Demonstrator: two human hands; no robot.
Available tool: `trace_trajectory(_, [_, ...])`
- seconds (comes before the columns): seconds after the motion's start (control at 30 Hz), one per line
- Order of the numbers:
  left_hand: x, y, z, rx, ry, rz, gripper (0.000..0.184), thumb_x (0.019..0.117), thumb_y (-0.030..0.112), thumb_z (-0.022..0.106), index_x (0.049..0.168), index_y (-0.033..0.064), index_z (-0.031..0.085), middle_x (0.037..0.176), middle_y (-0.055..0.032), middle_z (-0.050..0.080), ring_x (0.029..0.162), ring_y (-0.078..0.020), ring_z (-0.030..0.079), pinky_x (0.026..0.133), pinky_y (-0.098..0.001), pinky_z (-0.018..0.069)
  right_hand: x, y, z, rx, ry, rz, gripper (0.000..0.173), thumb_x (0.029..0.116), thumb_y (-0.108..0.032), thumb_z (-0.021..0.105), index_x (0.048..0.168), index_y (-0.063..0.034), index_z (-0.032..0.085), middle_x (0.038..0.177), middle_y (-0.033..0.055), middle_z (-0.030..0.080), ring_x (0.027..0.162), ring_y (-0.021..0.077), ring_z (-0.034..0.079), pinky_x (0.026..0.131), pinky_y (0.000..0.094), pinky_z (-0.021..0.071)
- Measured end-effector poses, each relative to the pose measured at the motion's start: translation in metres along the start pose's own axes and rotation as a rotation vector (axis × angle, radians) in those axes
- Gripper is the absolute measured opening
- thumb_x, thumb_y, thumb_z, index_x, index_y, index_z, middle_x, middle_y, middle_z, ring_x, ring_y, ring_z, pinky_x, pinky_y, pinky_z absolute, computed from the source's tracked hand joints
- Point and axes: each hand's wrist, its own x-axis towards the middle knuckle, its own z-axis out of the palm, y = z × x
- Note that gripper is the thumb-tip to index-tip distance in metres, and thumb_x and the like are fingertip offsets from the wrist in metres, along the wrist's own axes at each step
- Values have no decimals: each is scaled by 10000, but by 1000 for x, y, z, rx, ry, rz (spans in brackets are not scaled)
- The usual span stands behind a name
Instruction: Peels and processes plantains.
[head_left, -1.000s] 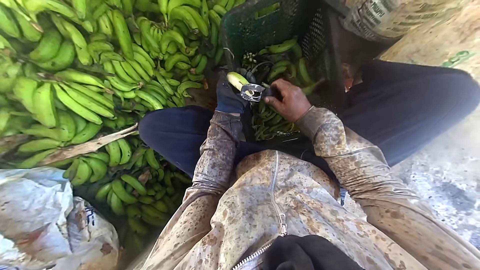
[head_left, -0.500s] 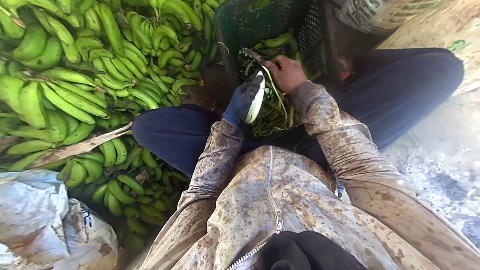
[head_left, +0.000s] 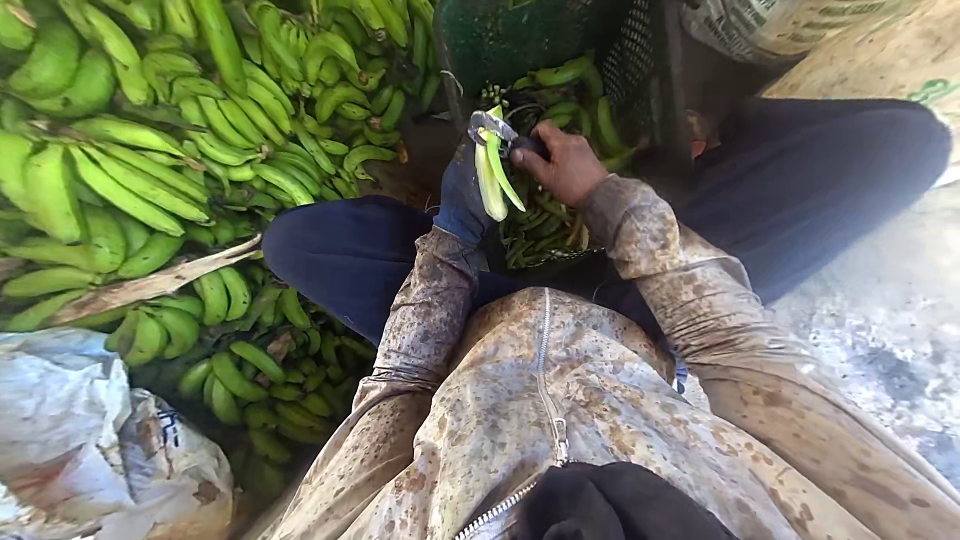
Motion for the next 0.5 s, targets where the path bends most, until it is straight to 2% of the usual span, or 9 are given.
trace_trajectory(0.03, [0,-3,-3,114,-28,57,368,1118,188,353,1382,-4,524,1257,-115,631,1147,-138,618,1005,-331,531,5,0,-5,-13,-7,21,604,1032,-553,533,1297,-12,576,1155,227,671,1088,388,671,963,587,518])
trace_trajectory(0.1, [-4,-5,-9,330,-70,115,407,1104,207,381,1417,-12,522,1328,-137,626,1210,-138,608,1040,-320,514,10,2,-6,-14,9,63,586,1034,-562,521,1280,-34,585,1159,213,671,1096,382,670,959,596,519])
trace_trajectory(0.13, [-4,-2,-7,283,-114,24,438,1126,283,331,1440,29,499,1324,-110,615,1191,-128,606,1027,-328,520,12,4,-9,8,38,123,576,1047,-539,514,1287,-22,598,1162,228,681,1099,394,675,969,604,517])
trace_trajectory(0.2, [-12,2,2,177,-122,-196,561,1108,496,271,1339,98,594,1090,-75,687,941,-134,681,831,-356,598,18,15,-18,19,77,326,606,1064,-543,467,1312,-9,612,1215,258,675,1162,426,656,997,644,493])
trace_trajectory(0.27, [-13,2,7,-39,-190,-337,648,1075,600,210,1212,105,605,719,-52,589,554,-156,588,496,-332,555,19,24,-26,15,106,413,630,1056,-574,454,1282,-12,625,1221,247,669,1182,409,643,1009,633,475])
trace_trajectory(0.3, [-12,3,6,-166,-219,-374,639,1074,595,213,1233,100,586,640,-42,536,477,-166,544,439,-332,530,15,25,-27,20,130,388,628,1053,-579,460,1261,-10,626,1190,239,675,1155,395,651,1001,614,481])
trace_trajectory(0.37, [-4,6,4,-303,-130,-353,552,1089,530,269,1234,107,593,631,-34,531,469,-167,530,438,-334,520,2,21,-25,22,176,236,596,1050,-562,483,1250,-16,616,1122,212,692,1071,357,683,963,568,517])
trace_trajectory(0.4, [0,7,1,-306,-30,-296,458,1102,468,306,1200,114,579,694,-36,562,522,-153,556,475,-324,534,-7,20,-19,23,179,121,570,1051,-530,502,1257,-11,612,1112,203,698,1044,339,696,953,545,537])
trace_trajectory(0.5, [7,8,-8,-201,166,-103,353,1118,274,361,1320,57,554,1073,-90,654,910,-153,652,792,-348,587,-32,13,8,24,88,-186,523,1018,-456,600,1226,23,628,1109,213,696,1005,347,706,918,554,566])
